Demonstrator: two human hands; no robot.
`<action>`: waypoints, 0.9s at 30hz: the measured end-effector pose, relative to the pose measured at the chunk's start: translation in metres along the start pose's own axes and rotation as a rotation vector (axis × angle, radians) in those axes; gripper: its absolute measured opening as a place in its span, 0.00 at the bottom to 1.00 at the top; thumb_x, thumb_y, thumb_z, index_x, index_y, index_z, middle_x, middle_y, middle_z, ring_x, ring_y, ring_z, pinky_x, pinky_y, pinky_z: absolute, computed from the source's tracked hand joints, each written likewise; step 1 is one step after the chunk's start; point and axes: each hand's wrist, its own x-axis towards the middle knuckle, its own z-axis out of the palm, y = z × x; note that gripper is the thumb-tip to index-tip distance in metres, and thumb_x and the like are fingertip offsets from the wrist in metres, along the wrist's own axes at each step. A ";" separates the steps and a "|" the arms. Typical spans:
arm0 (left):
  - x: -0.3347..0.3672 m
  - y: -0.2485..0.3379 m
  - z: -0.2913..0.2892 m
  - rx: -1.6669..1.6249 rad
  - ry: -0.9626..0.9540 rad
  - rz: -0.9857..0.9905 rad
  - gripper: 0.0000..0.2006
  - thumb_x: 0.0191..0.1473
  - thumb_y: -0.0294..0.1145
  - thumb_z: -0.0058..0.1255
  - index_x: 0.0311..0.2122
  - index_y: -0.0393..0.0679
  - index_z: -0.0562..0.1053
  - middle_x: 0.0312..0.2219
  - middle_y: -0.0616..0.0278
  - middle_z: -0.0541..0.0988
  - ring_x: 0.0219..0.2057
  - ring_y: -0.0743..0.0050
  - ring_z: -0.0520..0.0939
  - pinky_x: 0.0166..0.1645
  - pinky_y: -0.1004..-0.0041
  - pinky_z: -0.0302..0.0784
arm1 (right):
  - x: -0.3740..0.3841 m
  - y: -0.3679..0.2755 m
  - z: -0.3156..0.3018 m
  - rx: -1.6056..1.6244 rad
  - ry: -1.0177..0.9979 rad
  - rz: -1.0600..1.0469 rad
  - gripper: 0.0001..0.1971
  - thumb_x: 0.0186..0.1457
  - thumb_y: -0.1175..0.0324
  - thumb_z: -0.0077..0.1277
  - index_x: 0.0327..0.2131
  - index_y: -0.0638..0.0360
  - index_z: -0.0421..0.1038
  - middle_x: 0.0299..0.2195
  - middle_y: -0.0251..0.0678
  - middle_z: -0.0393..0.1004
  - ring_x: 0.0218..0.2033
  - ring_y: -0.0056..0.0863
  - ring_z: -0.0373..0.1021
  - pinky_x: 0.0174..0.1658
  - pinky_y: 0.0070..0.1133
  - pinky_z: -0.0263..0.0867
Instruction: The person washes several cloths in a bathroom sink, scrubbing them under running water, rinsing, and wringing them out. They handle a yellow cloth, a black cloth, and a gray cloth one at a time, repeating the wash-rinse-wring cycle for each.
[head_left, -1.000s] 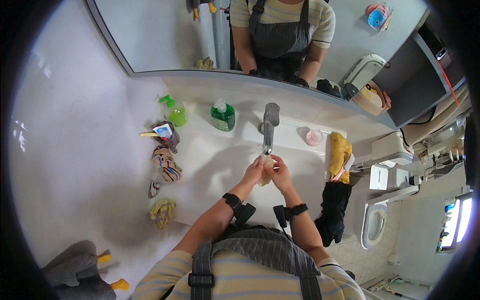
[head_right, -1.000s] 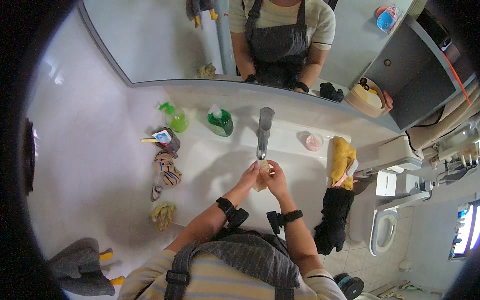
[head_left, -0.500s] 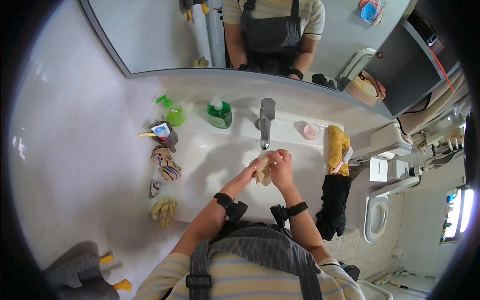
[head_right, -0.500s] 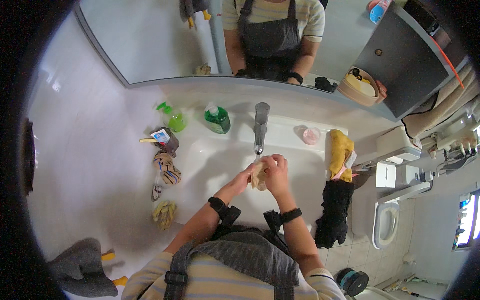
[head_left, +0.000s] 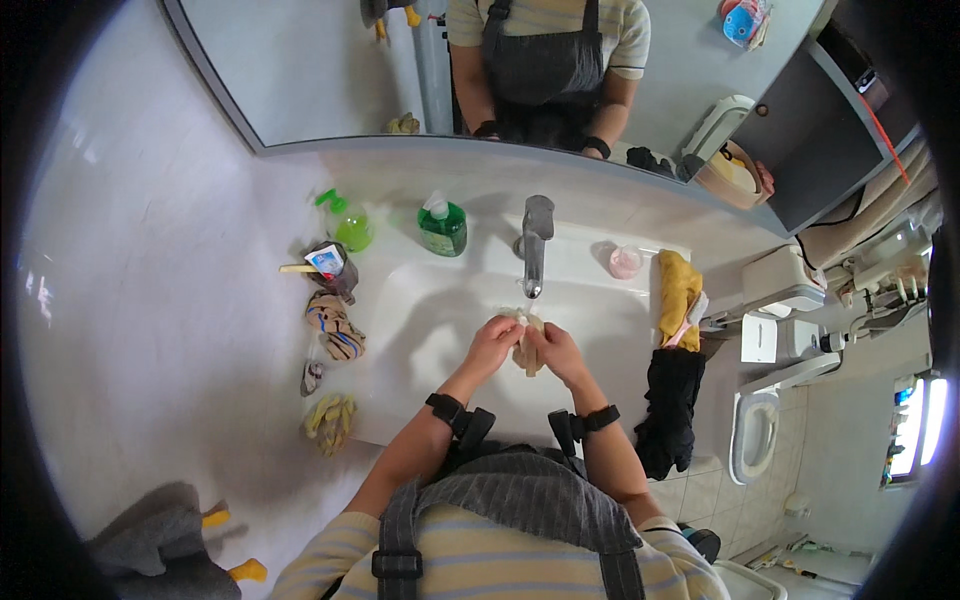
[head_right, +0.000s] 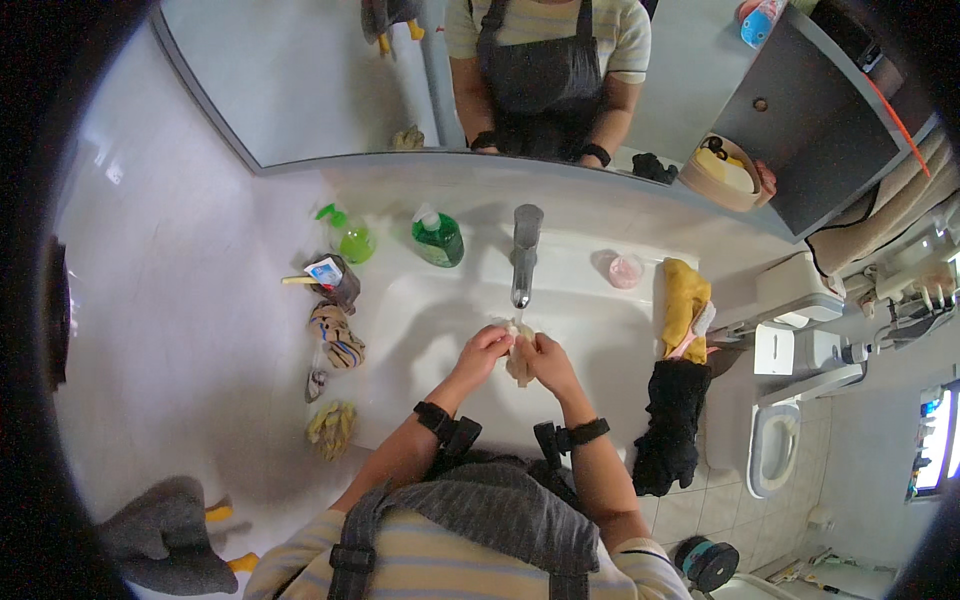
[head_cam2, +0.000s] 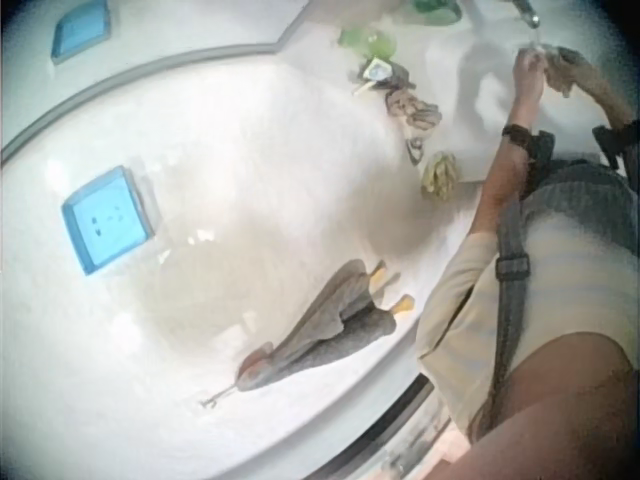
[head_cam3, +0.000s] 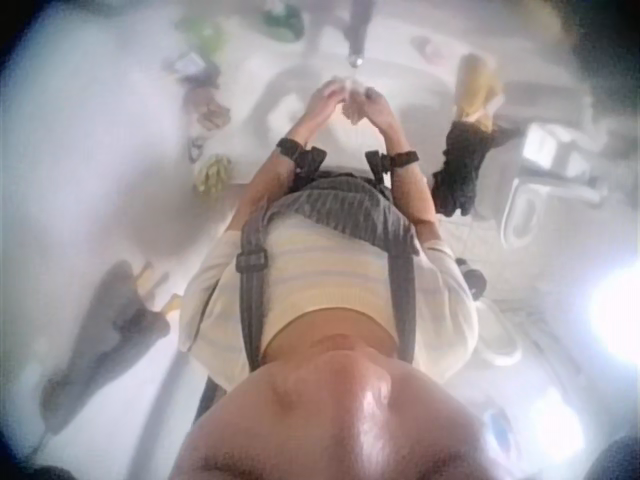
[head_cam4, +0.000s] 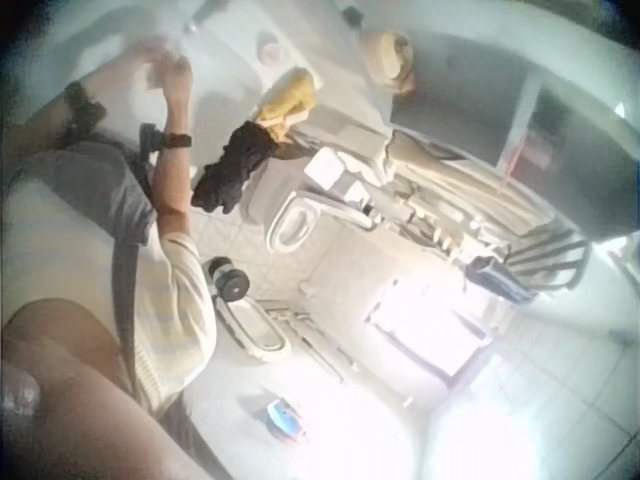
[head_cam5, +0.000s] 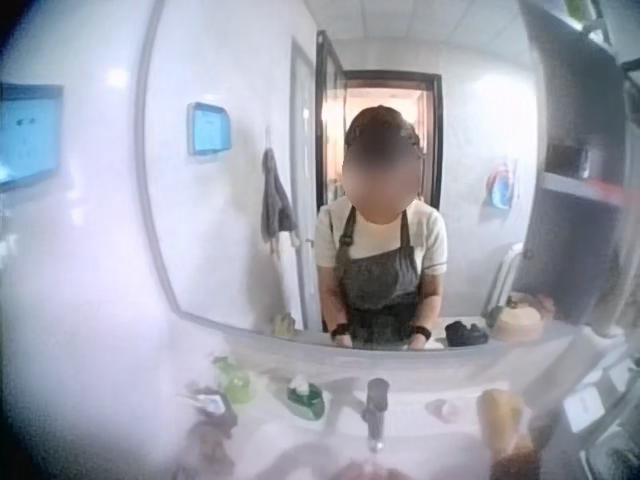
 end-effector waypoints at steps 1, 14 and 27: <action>0.000 0.003 -0.003 0.045 0.026 0.010 0.12 0.57 0.35 0.44 0.38 0.38 0.72 0.31 0.65 0.74 0.33 0.77 0.74 0.40 0.76 0.69 | 0.000 -0.001 -0.004 -0.051 0.013 -0.003 0.20 0.58 0.56 0.42 0.38 0.69 0.70 0.29 0.41 0.74 0.29 0.24 0.70 0.35 0.22 0.66; -0.010 0.028 -0.016 -0.574 0.125 -0.144 0.18 0.60 0.41 0.37 0.52 0.45 0.57 0.41 0.67 0.69 0.39 0.78 0.72 0.46 0.73 0.68 | -0.020 -0.009 -0.030 0.707 0.172 -0.026 0.11 0.59 0.67 0.42 0.40 0.64 0.66 0.33 0.32 0.71 0.32 0.21 0.67 0.39 0.20 0.65; -0.021 0.065 -0.008 -0.297 -0.191 -0.064 0.24 0.56 0.27 0.40 0.58 0.51 0.57 0.45 0.63 0.64 0.43 0.76 0.67 0.48 0.75 0.64 | -0.022 -0.016 0.015 0.582 -0.324 0.068 0.22 0.60 0.52 0.37 0.40 0.63 0.70 0.35 0.37 0.73 0.37 0.24 0.69 0.44 0.21 0.62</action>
